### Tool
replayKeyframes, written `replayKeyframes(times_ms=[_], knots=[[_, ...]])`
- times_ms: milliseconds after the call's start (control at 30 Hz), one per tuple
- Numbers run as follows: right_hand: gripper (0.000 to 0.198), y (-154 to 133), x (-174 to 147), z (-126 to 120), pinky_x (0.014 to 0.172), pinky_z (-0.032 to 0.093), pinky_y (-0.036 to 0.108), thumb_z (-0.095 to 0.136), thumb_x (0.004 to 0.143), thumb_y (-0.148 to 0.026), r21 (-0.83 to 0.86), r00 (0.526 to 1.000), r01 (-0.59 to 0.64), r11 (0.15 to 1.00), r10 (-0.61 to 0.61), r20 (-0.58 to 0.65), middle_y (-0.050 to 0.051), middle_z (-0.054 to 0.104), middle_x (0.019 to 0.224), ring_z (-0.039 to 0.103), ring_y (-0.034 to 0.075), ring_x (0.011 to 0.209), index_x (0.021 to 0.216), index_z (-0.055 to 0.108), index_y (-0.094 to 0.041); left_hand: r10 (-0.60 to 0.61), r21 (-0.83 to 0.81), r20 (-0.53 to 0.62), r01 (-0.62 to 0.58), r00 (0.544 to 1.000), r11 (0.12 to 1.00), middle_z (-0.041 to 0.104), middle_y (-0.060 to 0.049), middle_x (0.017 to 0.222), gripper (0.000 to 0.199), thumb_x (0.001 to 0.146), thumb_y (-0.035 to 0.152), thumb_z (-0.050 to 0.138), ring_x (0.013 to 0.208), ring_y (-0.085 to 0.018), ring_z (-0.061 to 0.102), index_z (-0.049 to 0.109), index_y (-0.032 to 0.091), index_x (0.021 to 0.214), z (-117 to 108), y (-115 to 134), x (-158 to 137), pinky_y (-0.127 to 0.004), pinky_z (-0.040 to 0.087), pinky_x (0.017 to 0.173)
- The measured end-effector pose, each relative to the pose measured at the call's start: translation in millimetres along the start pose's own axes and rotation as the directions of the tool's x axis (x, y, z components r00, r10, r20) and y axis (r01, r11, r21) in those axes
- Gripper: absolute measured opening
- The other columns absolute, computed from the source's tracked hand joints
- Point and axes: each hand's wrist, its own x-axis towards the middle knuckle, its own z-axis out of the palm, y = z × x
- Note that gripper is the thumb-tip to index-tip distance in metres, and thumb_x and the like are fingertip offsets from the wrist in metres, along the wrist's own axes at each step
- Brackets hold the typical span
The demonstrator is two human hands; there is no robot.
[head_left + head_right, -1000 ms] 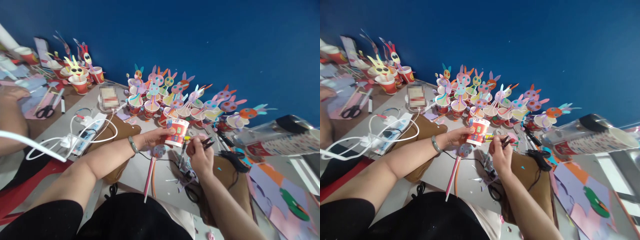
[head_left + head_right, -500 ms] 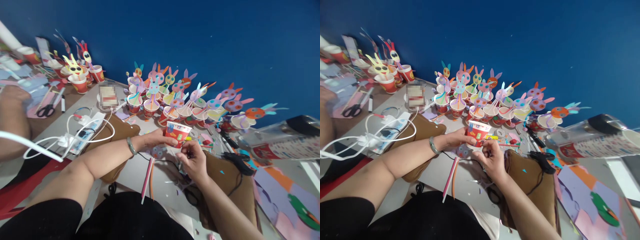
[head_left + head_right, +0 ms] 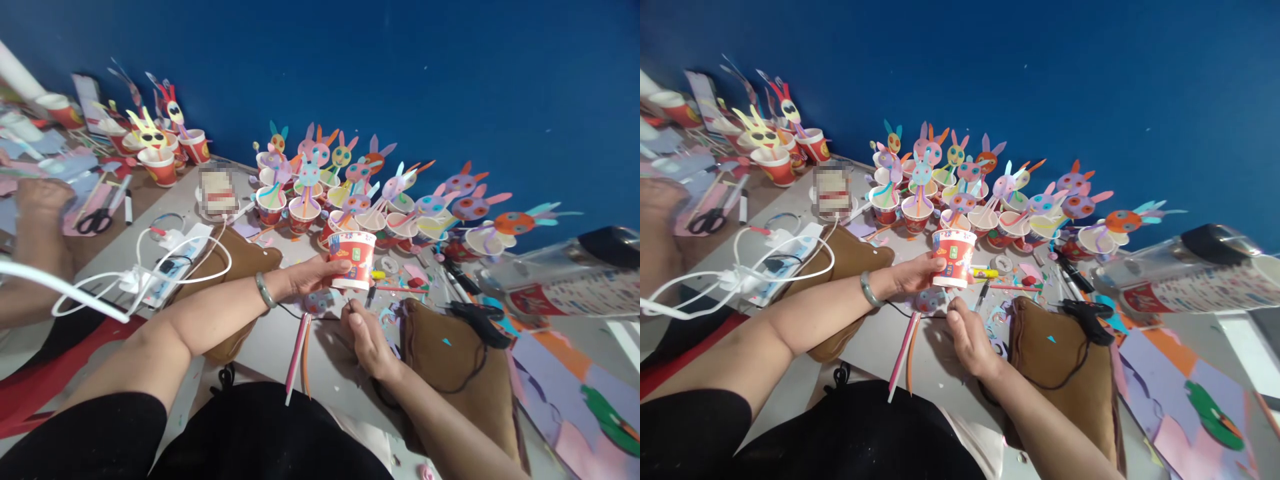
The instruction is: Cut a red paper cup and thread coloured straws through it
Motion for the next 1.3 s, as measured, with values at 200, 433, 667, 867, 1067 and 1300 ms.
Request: replayKeyframes(times_ms=[200,433,667,867,1067,1300], knots=[[0.036,-5,1,2,0.048,0.033,0.030,0.037,0.105,-0.057,0.203,0.996,-0.077,0.976,0.086,-0.034,-0.004,0.042,0.067,0.036,0.013,0.051,0.090,0.045,-0.025,-0.077,-0.035,-0.047,0.075,0.996,0.997,0.076,-0.011,0.094,0.080,0.055,0.069,0.088,0.082,-0.018,0.070,0.069,0.013,0.110,-5,-9,2,-0.022,0.049,0.063],[0.039,-8,2,5,0.043,0.032,0.027,0.040,0.103,-0.061,0.217,0.988,-0.109,0.970,0.129,-0.082,-0.006,0.043,0.061,0.036,0.012,0.046,0.086,0.043,-0.026,-0.116,-0.124,-0.062,0.108,0.991,0.986,0.075,-0.008,0.089,0.071,0.056,0.066,0.089,0.073,-0.015,0.067,0.069,0.014,0.100,2,-19,3,-0.024,0.050,0.065],[0.042,-9,6,5,0.045,0.032,0.027,0.041,0.104,-0.059,0.163,0.972,-0.099,0.982,0.130,-0.195,-0.005,0.046,0.056,0.038,0.012,0.045,0.079,0.045,-0.026,-0.104,-0.151,-0.078,0.091,0.992,0.984,0.067,-0.002,0.074,0.055,0.069,0.060,0.085,0.060,-0.009,0.058,0.066,0.014,0.090,10,-15,4,-0.022,0.036,0.052],[0.039,-12,11,2,0.048,0.036,0.027,0.040,0.104,-0.055,0.062,0.969,-0.102,0.993,0.113,-0.221,-0.005,0.049,0.056,0.042,0.013,0.046,0.081,0.049,-0.026,-0.127,-0.135,-0.076,0.116,0.989,0.984,0.065,0.000,0.070,0.058,0.067,0.065,0.084,0.054,-0.007,0.053,0.065,0.013,0.084,10,-17,6,-0.021,0.033,0.048],[0.034,-11,13,-3,0.050,0.039,0.029,0.045,0.103,-0.048,-0.091,0.960,-0.105,0.990,0.077,-0.269,-0.004,0.053,0.055,0.047,0.015,0.047,0.078,0.049,-0.026,-0.134,-0.125,-0.131,0.117,0.982,0.985,0.064,-0.001,0.069,0.054,0.073,0.064,0.081,0.054,-0.007,0.053,0.063,0.014,0.082,12,-13,6,-0.020,0.034,0.047],[0.029,-4,13,-7,0.052,0.039,0.029,0.046,0.102,-0.046,-0.276,0.960,-0.105,0.955,0.024,-0.280,-0.003,0.056,0.056,0.053,0.017,0.049,0.082,0.051,-0.026,-0.151,-0.096,-0.184,0.135,0.971,0.986,0.058,0.002,0.059,0.053,0.080,0.066,0.072,0.048,-0.007,0.048,0.059,0.015,0.076,17,-10,5,-0.020,0.032,0.044]])
